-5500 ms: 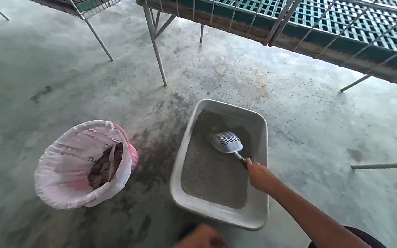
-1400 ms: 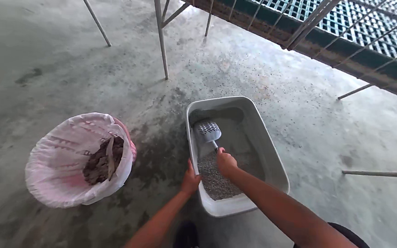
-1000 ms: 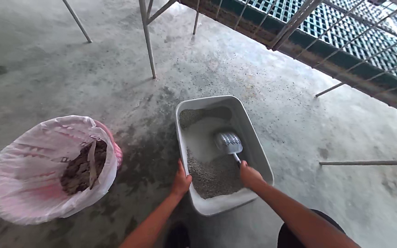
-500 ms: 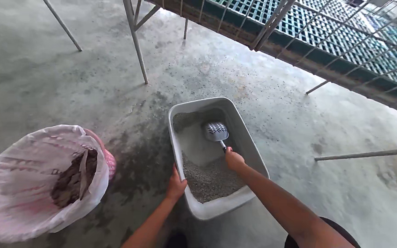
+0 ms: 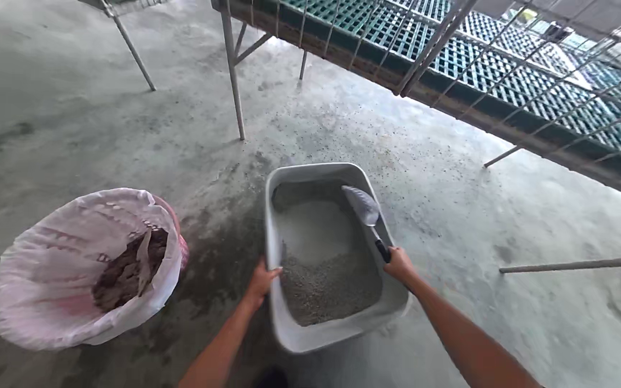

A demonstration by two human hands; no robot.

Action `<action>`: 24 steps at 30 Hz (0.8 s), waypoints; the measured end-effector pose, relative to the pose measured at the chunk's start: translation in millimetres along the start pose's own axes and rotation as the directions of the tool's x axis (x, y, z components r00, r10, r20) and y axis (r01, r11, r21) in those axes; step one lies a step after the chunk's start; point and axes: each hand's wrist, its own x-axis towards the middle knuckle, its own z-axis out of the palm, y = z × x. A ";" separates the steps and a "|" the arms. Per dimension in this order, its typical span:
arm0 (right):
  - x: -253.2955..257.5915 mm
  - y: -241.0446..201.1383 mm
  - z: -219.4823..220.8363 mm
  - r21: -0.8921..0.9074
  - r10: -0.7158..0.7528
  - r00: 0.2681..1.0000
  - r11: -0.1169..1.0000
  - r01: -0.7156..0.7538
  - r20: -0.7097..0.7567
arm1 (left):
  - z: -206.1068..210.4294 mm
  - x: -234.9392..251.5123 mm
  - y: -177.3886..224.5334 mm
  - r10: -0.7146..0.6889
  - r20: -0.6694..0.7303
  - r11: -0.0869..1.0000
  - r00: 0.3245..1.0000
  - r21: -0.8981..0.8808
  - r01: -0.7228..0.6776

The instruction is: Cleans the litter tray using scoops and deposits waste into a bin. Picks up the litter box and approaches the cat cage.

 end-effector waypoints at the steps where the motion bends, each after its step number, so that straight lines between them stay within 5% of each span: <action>1: -14.9 -20.9 9.2 0.037 -0.056 0.998 0.998 0.055 0.016 | -25.2 -1.3 0.7 0.014 -0.090 1.000 0.996 -0.009 -0.014; 5: -77.5 -39.9 41.3 0.106 -0.257 0.966 0.961 0.256 0.004 | -89.6 -28.6 11.0 0.041 -0.206 0.996 0.978 0.083 -0.024; 10: -53.3 27.6 7.4 0.173 -0.054 0.979 0.981 0.089 -0.195 | -6.6 -73.2 14.0 0.101 -0.049 0.995 0.994 -0.002 -0.101; 15: -55.6 -61.0 -2.4 0.238 -0.183 0.965 0.945 0.225 -0.186 | -66.1 -53.1 -2.9 0.029 -0.321 0.993 0.947 -0.101 -0.065; 18: -66.5 -83.7 0.6 0.158 -0.298 0.944 0.935 0.318 -0.140 | -93.9 -49.6 0.4 0.007 -0.370 0.987 0.929 -0.146 -0.066; 24: -53.2 41.9 -39.1 0.278 -0.084 0.953 0.946 0.169 -0.292 | 8.4 -86.9 -0.1 -0.011 -0.024 0.996 1.000 -0.088 0.009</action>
